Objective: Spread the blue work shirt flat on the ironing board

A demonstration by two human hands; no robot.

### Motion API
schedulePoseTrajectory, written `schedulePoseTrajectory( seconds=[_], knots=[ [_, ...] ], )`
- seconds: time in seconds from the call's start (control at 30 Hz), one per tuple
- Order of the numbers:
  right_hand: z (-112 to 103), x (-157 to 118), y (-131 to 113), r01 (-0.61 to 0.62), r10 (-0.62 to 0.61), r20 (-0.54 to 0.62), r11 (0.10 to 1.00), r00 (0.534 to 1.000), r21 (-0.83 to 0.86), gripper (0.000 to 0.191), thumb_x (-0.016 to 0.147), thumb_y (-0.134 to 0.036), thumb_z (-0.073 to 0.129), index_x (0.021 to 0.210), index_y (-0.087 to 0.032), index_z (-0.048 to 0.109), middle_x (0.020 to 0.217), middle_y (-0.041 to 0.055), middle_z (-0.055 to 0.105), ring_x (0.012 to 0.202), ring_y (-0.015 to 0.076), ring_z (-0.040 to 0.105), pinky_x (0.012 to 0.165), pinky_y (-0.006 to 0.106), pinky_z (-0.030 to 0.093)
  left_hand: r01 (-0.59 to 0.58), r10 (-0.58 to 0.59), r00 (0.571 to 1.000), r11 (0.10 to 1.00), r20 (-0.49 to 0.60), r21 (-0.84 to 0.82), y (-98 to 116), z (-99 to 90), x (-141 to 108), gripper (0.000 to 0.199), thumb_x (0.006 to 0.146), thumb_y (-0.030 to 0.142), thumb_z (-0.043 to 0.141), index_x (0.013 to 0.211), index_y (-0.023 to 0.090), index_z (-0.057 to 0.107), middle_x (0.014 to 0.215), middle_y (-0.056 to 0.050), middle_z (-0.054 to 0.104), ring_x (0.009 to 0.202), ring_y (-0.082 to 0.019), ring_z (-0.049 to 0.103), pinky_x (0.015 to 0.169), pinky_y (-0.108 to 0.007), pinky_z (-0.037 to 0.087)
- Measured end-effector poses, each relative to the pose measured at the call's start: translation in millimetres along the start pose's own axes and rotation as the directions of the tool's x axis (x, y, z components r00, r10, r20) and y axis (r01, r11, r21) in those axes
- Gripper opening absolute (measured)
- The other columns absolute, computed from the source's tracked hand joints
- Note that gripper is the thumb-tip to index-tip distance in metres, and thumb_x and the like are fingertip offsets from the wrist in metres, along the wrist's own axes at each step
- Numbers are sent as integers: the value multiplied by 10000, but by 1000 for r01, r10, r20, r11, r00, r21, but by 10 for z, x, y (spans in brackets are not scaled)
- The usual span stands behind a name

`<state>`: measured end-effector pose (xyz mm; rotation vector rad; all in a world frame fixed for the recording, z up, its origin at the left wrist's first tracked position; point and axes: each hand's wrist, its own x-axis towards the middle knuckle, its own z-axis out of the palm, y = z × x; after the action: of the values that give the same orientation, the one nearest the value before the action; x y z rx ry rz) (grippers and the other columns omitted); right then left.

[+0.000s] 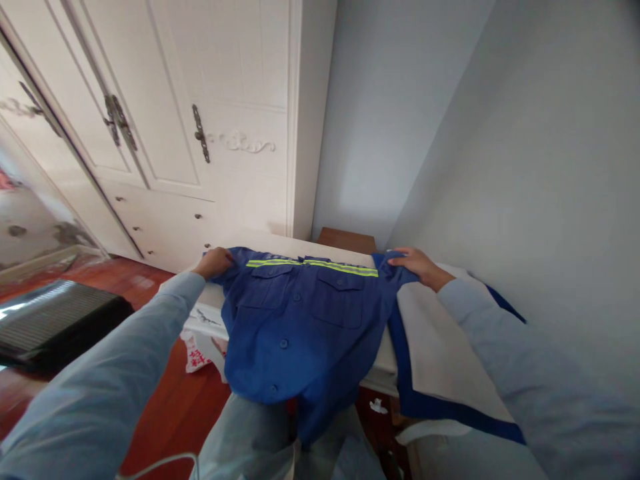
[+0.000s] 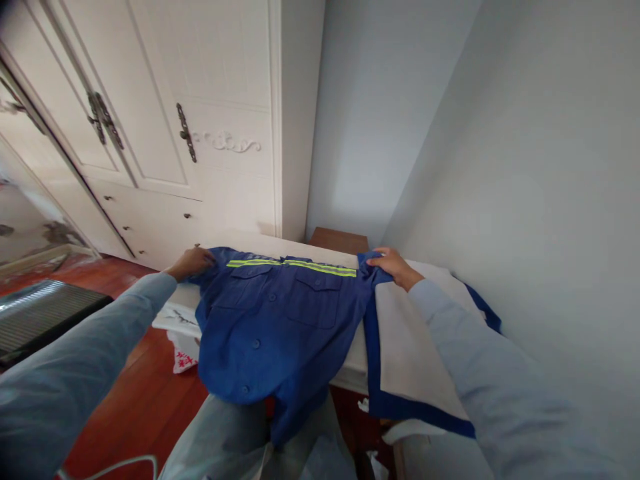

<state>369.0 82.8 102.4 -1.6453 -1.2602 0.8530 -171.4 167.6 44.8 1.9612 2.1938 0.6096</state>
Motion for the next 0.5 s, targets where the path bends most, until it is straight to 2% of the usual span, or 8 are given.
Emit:
schedulePoseTrajectory(
  seconds=[0.07,0.13,0.17,0.27,0.3,0.37,0.43,0.5],
  knots=[
    [-42,56,-165,349,-341,-169,937,925,22,531,693,-266,820,1192,-168,668,1030,90,756,889,222,718,836,358,592,-4,4,998,1000,-56,2,-11,-42,42,269,843,166,527,1033,96,705,1048,-144,737,1034,-275,661,931,-377,495],
    [-74,85,-230,526,-506,-300,850,809,-15,636,749,-326,777,1339,-202,575,1107,80,735,955,221,706,860,367,582,24,-22,990,1000,-139,13,-20,-64,57,385,898,148,404,1180,73,654,1183,-179,692,1116,-276,628,973,-396,479],
    [-80,81,-207,509,-496,-330,859,803,-54,631,761,-313,760,1350,-204,561,1087,72,736,940,218,705,841,360,584,39,-36,984,999,-174,15,-29,-57,49,416,909,148,372,1228,70,627,1217,-189,674,1137,-276,618,983,-398,477],
    [-58,-12,59,101,-152,-207,966,967,-237,437,720,-160,723,1151,-156,651,877,56,742,796,220,708,729,330,588,-9,15,988,999,-153,41,-83,46,-35,455,909,225,426,1314,78,571,1231,-189,666,1174,-280,610,1020,-383,466],
    [-45,-58,178,-51,12,-126,948,992,-315,360,700,-115,709,1057,-141,669,806,57,734,751,229,706,694,330,586,-59,65,992,997,-113,52,-104,101,-73,488,907,279,462,1346,85,549,1258,-185,659,1201,-284,601,1041,-383,455],
    [-24,-134,378,-162,152,-59,900,987,-405,310,656,-64,712,957,-129,672,765,77,727,745,259,708,684,348,582,-175,178,984,982,-29,68,-131,214,-141,569,907,394,493,1401,111,508,1356,-174,619,1285,-295,554,1093,-403,416],
    [-1,-159,457,-108,75,-88,877,993,-467,367,639,-64,736,991,-141,671,910,120,739,912,299,706,805,378,572,-249,248,969,965,23,79,-121,296,-174,594,919,455,470,1418,136,503,1443,-163,564,1379,-302,473,1139,-434,364],
    [61,-122,394,24,-119,-123,807,985,-591,448,675,-103,734,1114,-151,659,1159,174,691,1150,335,629,978,413,507,-280,275,959,956,62,86,-69,331,-168,582,946,449,409,1428,136,503,1479,-158,534,1453,-292,378,1173,-445,312]
  ],
)
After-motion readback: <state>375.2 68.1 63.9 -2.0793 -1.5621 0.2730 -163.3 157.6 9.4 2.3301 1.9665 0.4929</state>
